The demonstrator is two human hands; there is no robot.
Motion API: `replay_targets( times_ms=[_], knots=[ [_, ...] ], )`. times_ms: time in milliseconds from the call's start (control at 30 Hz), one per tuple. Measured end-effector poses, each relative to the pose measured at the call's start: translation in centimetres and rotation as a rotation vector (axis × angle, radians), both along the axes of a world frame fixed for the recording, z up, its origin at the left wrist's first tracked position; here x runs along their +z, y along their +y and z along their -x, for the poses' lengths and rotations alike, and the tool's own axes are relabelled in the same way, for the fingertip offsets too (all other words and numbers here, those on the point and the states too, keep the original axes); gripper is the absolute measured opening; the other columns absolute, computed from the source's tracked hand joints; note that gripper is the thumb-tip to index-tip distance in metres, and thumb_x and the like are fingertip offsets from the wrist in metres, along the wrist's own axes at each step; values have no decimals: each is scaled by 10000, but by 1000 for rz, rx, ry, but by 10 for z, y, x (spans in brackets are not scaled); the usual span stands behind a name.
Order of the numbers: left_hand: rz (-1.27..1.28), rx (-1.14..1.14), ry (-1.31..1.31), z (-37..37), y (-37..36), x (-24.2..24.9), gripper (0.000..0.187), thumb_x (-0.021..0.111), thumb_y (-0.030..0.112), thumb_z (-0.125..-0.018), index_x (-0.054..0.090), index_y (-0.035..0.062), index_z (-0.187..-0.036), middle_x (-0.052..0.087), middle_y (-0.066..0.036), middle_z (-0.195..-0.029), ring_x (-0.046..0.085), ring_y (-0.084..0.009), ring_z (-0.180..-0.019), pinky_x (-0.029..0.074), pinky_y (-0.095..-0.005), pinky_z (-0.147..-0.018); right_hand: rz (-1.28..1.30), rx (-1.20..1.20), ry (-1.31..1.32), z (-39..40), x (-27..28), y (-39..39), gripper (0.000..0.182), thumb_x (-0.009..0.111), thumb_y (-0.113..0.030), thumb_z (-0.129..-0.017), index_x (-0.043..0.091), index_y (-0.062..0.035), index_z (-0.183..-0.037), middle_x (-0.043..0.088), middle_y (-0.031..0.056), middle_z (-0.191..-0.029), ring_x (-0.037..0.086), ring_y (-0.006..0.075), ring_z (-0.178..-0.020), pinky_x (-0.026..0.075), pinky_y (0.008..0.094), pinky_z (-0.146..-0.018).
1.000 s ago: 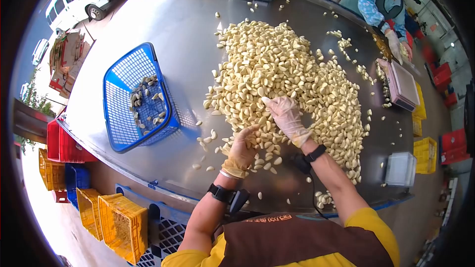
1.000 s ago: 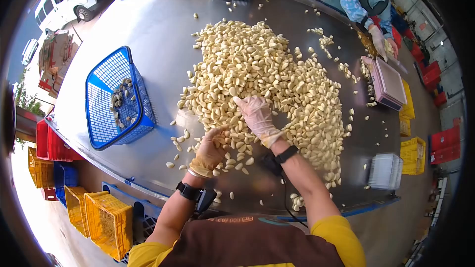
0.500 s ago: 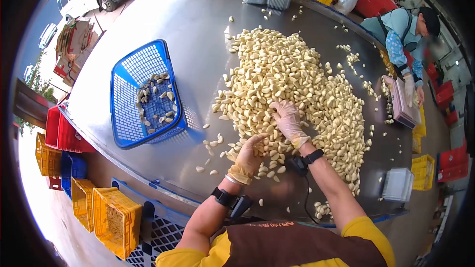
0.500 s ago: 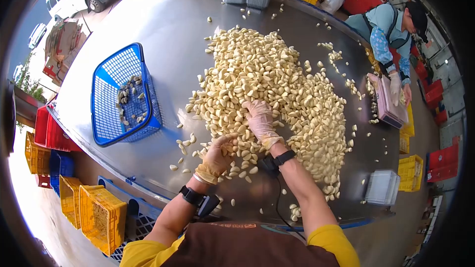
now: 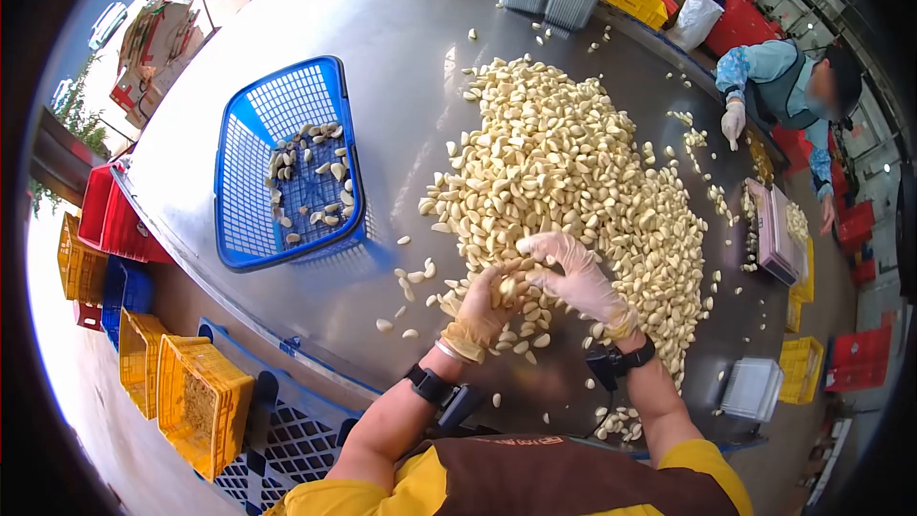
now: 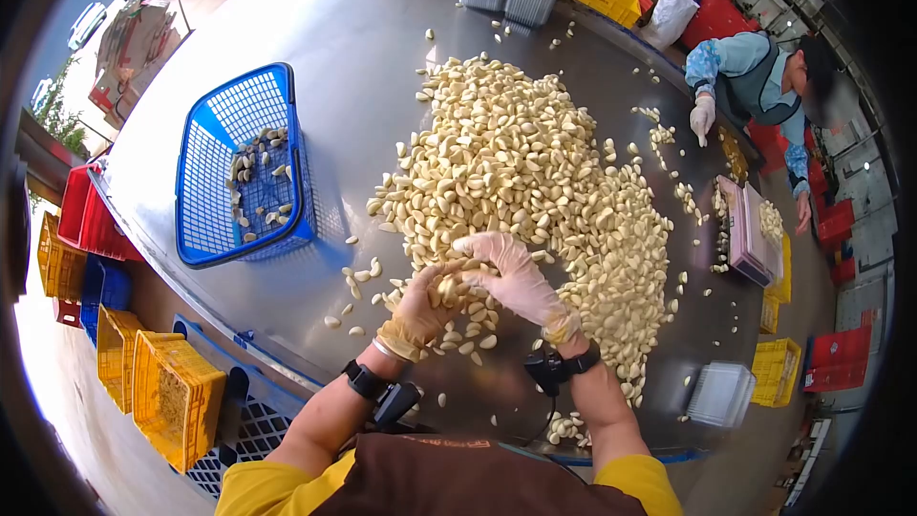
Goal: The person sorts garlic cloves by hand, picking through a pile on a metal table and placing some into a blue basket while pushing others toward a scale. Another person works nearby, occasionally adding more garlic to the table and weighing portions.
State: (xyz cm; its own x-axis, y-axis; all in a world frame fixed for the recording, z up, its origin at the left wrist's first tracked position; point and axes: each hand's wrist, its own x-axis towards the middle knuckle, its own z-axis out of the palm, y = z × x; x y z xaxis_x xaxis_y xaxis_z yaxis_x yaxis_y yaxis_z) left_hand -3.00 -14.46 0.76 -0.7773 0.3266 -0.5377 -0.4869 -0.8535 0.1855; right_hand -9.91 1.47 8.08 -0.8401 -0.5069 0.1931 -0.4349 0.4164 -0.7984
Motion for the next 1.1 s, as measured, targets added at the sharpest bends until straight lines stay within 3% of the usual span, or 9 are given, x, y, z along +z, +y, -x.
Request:
replay_targets(
  times_ms=[67,200,433,700,800,867,900,967,1100],
  knots=[
    [-29,-13,-26,-1,4,0,303,534,264,-993,622,57,-1195,682,-32,-980,661,-146,-808,529,-272,-702,-47,-34,247,33,-12,-9,184,713,-91,-876,667,-101,-1054,659,54,-985,590,190,-866,501,335,-803],
    [-134,-89,-32,-1,-6,18,337,488,268,-1013,613,26,-1212,617,-21,-900,499,-79,-581,358,-179,-414,-414,-217,537,106,-58,-37,220,710,-140,-856,649,-108,-1065,632,90,-1013,568,281,-1011,451,412,-891],
    [-466,197,19,9,-15,-15,323,512,243,-999,609,8,-1199,628,-75,-921,516,-119,-652,360,-203,-453,-429,-276,466,112,-81,-32,202,741,-155,-808,698,-117,-1002,613,79,-1023,553,295,-1013,437,421,-894],
    [-267,202,6,7,-12,-26,331,484,247,-1010,611,30,-1225,655,-58,-932,602,-151,-747,474,-236,-560,-512,-338,454,116,-79,-49,279,766,-229,-803,719,-166,-1071,617,42,-1065,525,260,-1087,407,419,-958],
    [-226,181,-3,9,-16,-27,348,452,258,-1023,608,41,-1246,680,-72,-1024,650,-168,-842,528,-248,-614,-266,-293,408,99,-63,-39,274,760,-150,-812,708,-132,-1080,619,59,-1030,554,265,-1025,433,399,-924],
    [-204,208,-63,11,-17,-7,354,445,266,-1027,600,55,-1264,686,-68,-1060,659,-157,-876,542,-236,-636,-23,-132,186,69,-43,-32,234,746,-74,-833,691,-81,-1061,636,80,-1017,594,237,-955,475,363,-851],
    [-179,228,-105,14,-17,-2,360,437,274,-1031,592,68,-1282,691,-64,-1097,667,-146,-910,555,-223,-657,-14,-7,-134,45,-16,-30,192,744,-89,-850,679,-60,-1029,657,72,-1009,613,206,-920,489,348,-818],
    [-171,232,-119,13,-16,-10,358,438,279,-1030,591,69,-1276,692,-68,-1117,677,-157,-920,566,-229,-656,-1,65,-3,10,-18,-16,190,742,-115,-854,680,-64,-1027,676,85,-989,630,238,-858,502,356,-804],
    [-259,190,19,15,-21,-24,337,464,277,-1023,609,61,-1237,695,-63,-1062,663,-152,-819,533,-218,-575,-543,241,191,-52,-34,17,236,730,-174,-831,677,-96,-1047,629,91,-1000,601,292,-950,479,424,-829]
  ],
)
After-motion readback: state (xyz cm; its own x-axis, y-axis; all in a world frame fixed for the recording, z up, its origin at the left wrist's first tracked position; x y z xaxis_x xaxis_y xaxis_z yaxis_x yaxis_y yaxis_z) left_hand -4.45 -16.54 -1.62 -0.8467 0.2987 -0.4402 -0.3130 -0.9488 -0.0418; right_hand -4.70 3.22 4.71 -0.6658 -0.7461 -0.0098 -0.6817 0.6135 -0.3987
